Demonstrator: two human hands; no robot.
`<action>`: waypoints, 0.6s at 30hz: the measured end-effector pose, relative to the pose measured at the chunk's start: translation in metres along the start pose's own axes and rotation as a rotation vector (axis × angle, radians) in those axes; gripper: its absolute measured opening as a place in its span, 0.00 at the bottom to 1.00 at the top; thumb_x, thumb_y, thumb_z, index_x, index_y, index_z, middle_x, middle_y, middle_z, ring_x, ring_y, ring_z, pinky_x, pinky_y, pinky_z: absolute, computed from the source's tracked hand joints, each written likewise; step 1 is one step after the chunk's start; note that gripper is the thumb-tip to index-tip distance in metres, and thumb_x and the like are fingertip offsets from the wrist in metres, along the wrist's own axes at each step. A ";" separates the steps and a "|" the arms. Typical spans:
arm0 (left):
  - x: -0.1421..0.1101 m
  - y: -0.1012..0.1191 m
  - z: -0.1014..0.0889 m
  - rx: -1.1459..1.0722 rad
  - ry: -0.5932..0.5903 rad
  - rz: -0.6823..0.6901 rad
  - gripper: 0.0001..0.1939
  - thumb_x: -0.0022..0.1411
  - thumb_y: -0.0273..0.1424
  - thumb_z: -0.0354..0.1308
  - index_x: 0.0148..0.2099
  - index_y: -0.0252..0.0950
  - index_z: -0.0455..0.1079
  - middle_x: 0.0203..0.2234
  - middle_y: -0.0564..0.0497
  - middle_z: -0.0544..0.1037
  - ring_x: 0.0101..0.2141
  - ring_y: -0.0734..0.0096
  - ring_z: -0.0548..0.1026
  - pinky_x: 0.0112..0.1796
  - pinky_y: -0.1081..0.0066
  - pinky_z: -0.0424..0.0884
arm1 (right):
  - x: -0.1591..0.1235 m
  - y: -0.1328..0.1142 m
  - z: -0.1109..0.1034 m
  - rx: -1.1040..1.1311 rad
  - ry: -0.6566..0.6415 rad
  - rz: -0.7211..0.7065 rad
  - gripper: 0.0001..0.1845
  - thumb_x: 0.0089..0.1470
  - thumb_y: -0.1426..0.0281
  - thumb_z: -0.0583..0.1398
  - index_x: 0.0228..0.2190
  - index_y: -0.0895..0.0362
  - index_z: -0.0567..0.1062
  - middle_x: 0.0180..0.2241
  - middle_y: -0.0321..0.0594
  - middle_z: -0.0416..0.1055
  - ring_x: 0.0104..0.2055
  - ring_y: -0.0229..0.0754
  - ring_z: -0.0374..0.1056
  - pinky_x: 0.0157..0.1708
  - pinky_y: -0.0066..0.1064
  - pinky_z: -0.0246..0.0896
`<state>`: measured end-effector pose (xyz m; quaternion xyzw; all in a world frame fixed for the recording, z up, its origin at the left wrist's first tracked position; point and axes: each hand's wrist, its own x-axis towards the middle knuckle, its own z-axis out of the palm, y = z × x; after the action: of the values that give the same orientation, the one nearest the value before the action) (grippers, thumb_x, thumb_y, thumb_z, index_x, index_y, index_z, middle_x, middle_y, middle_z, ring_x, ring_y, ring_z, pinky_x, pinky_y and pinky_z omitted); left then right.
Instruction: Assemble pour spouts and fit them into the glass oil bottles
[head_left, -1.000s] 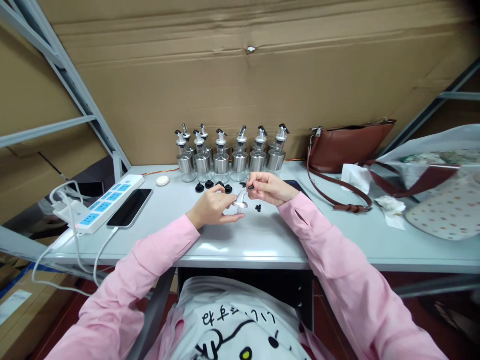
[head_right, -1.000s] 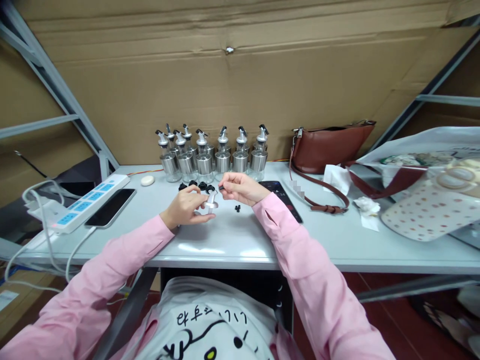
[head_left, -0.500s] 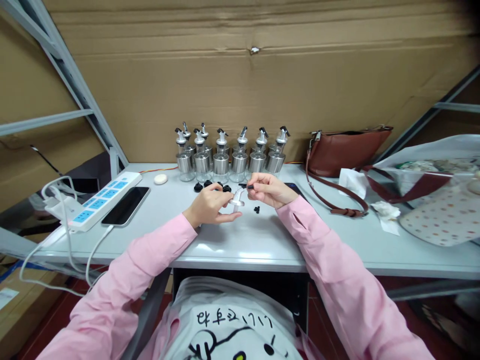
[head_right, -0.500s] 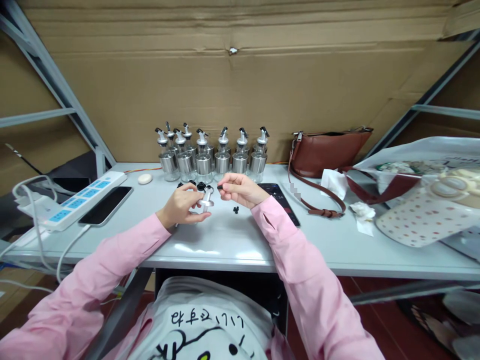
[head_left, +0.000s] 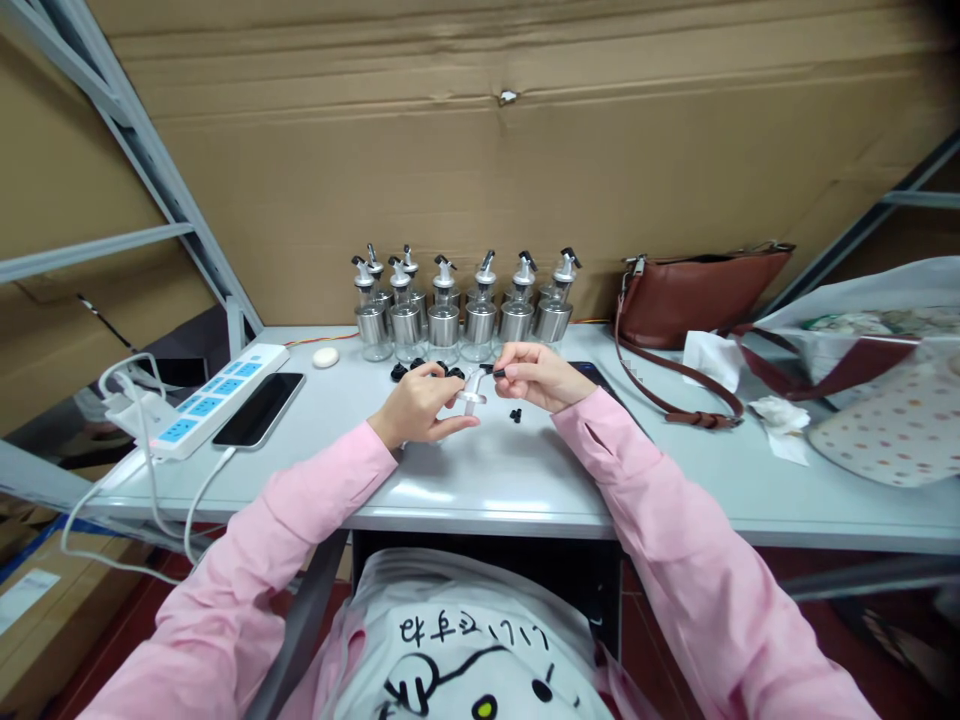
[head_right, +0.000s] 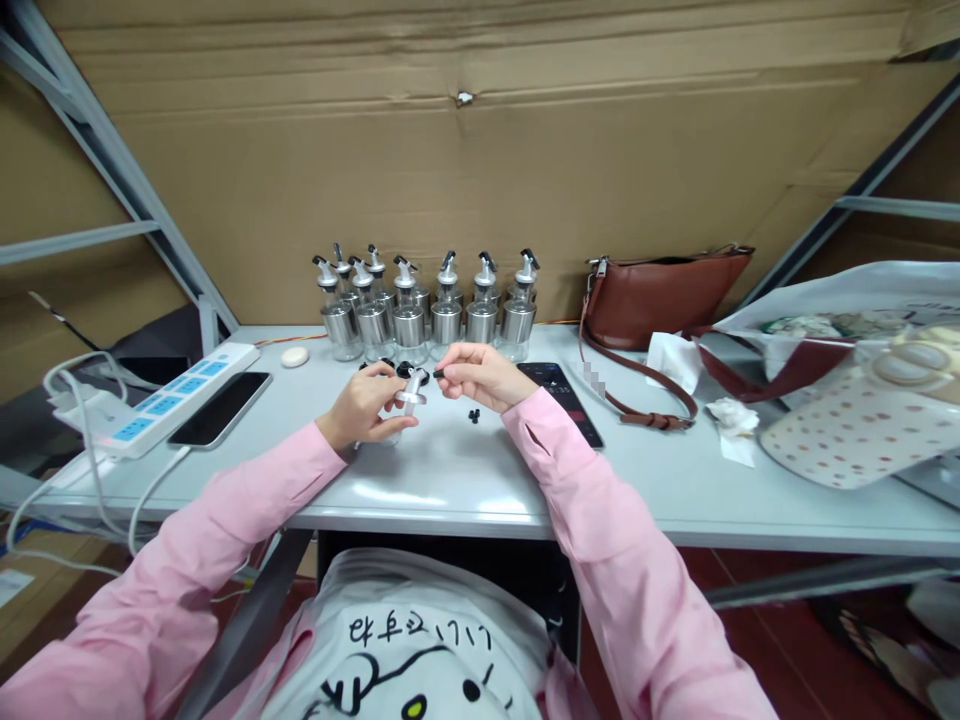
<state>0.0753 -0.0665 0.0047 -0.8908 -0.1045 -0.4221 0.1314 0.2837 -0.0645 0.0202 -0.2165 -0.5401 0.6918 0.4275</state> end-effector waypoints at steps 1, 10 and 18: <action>0.000 0.000 0.000 0.002 -0.005 0.001 0.19 0.62 0.45 0.47 0.32 0.34 0.63 0.14 0.58 0.67 0.14 0.79 0.61 0.30 0.70 0.67 | 0.000 0.000 0.000 0.008 -0.001 0.001 0.13 0.33 0.70 0.70 0.22 0.60 0.72 0.17 0.34 0.71 0.20 0.30 0.65 0.20 0.23 0.60; -0.002 0.001 0.003 0.005 -0.111 -0.012 0.15 0.63 0.40 0.45 0.34 0.34 0.63 0.17 0.57 0.69 0.15 0.78 0.63 0.32 0.69 0.68 | 0.002 0.005 0.001 0.069 -0.036 -0.001 0.12 0.35 0.72 0.70 0.23 0.61 0.74 0.18 0.34 0.72 0.20 0.30 0.68 0.21 0.20 0.62; -0.003 0.001 0.004 -0.022 -0.143 -0.042 0.17 0.64 0.42 0.42 0.37 0.33 0.63 0.21 0.54 0.71 0.17 0.76 0.65 0.32 0.69 0.68 | 0.003 0.008 -0.001 0.080 -0.063 0.007 0.09 0.37 0.72 0.69 0.24 0.61 0.74 0.19 0.36 0.73 0.21 0.30 0.68 0.22 0.20 0.63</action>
<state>0.0765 -0.0660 -0.0001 -0.9178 -0.1277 -0.3611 0.1046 0.2799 -0.0620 0.0135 -0.1791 -0.5244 0.7208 0.4163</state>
